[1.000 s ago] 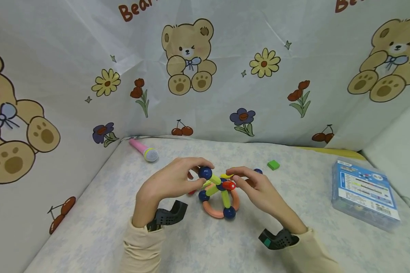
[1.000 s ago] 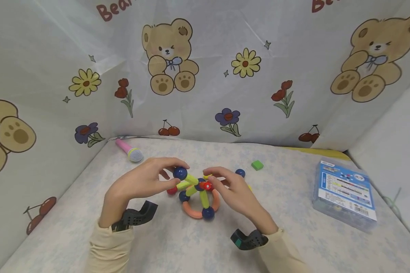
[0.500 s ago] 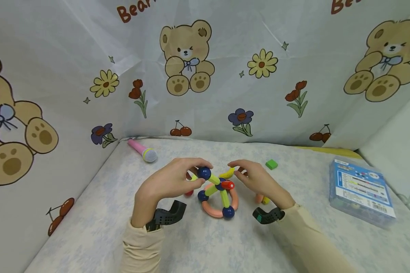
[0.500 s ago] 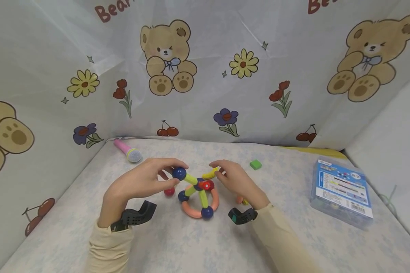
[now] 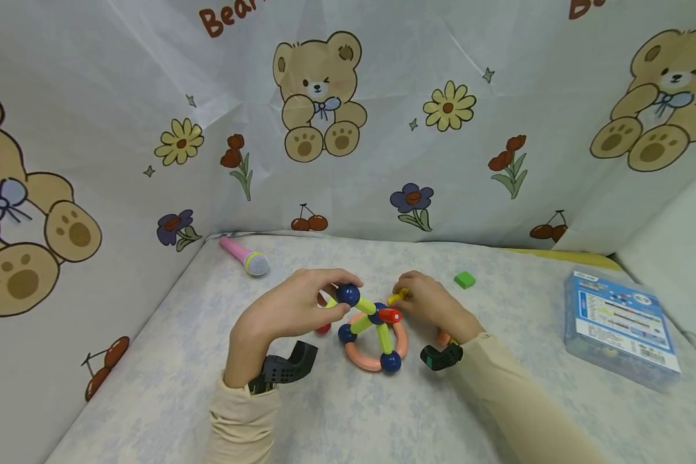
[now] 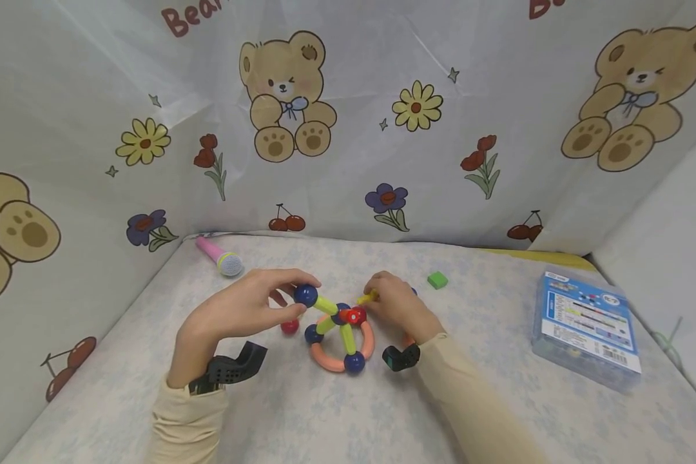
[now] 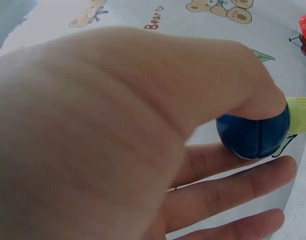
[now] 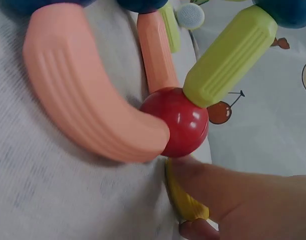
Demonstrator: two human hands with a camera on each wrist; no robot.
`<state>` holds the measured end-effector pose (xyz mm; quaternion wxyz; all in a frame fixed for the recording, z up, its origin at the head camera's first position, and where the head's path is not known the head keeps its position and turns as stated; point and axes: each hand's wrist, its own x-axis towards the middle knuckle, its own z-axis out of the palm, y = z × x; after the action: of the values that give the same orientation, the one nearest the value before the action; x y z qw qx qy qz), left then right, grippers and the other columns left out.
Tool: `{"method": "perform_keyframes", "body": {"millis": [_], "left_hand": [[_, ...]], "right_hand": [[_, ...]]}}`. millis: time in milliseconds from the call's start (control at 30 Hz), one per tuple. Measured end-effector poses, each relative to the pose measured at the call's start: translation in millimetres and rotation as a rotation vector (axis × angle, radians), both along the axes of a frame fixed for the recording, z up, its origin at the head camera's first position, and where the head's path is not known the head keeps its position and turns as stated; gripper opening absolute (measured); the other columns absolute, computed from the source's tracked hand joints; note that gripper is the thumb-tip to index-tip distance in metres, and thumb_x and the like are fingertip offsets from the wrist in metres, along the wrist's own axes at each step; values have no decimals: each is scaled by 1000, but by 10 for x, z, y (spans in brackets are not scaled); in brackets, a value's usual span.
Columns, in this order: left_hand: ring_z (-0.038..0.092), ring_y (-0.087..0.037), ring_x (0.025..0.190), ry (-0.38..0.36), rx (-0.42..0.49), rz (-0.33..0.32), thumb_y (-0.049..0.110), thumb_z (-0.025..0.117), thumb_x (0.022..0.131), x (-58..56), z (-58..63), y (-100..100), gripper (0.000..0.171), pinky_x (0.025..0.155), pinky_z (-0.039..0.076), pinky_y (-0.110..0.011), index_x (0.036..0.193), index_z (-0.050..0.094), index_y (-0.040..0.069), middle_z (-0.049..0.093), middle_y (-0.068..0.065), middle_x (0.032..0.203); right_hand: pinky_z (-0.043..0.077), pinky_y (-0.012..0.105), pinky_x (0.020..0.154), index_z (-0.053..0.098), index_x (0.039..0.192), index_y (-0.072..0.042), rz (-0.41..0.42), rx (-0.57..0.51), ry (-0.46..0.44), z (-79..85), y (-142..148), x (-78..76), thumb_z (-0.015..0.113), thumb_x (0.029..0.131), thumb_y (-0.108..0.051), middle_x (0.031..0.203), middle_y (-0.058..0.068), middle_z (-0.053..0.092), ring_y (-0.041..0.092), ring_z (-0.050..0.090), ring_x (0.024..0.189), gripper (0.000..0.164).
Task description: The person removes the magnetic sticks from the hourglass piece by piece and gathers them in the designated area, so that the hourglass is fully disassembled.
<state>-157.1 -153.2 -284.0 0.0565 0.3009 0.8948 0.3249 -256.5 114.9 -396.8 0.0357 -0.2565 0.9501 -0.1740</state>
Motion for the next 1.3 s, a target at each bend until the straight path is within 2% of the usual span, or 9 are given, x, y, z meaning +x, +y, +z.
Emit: {"method": "perform_keyframes", "body": {"millis": [100,233,367,500,633,833,967,1100,1300], "left_hand": [[67,-12,106,1,2,0,13,68,99,4,8,9,36,92,56,-35,134,66,13,70,2,125],[68,-12,106,2,2,0,13,69,98,12,7,13,36,92,56,-35,134,66,13,71,2,124],[68,-11,105,1,3,-1,13,69,98,15,-4,11,36,92,56,-35,134,66,13,71,2,123],[68,-11,104,12,4,-1,12,69,98,11,-16,1,36,91,56,-35,134,66,14,71,3,122],[68,-11,104,14,2,2,12,69,97,11,-21,-4,36,91,56,-35,134,67,14,71,3,123],[68,-12,105,5,-5,9,12,69,97,11,-18,10,37,91,56,-35,134,66,14,72,3,122],[68,-12,104,20,0,2,11,69,97,8,-11,15,36,90,56,-35,133,67,14,72,2,122],[69,-12,103,27,6,-5,11,69,97,4,-8,19,36,90,56,-34,133,66,13,72,2,120],[69,-13,104,16,4,5,11,69,97,10,-9,18,37,90,56,-35,134,66,12,72,3,118]], "right_hand": [[55,48,96,76,109,-7,-20,8,4,-10,47,6,80,92,-23,121,15,69,29,64,104,24],[54,40,83,75,105,-8,-39,-1,-18,-36,114,16,82,90,-24,108,9,71,22,60,86,24],[51,35,75,73,114,-6,-75,-10,-46,-46,162,35,85,87,-27,98,5,69,20,55,79,36],[55,38,80,68,125,-4,-105,-29,-32,-25,195,72,89,83,-33,100,6,69,21,59,84,55],[58,41,85,65,133,-2,-110,-65,0,29,236,127,88,83,-37,112,9,71,23,66,94,65],[58,46,88,62,139,-3,-169,-121,1,199,390,283,85,86,-39,126,15,69,28,67,103,68],[59,47,87,62,138,-2,-169,-152,62,271,572,413,86,85,-37,124,16,70,30,68,102,68],[60,47,83,62,138,-1,-181,-161,97,272,757,530,87,84,-39,123,16,70,31,69,101,70],[61,49,83,60,140,1,-211,-196,77,207,957,662,87,83,-41,127,21,68,34,70,103,75]]}}
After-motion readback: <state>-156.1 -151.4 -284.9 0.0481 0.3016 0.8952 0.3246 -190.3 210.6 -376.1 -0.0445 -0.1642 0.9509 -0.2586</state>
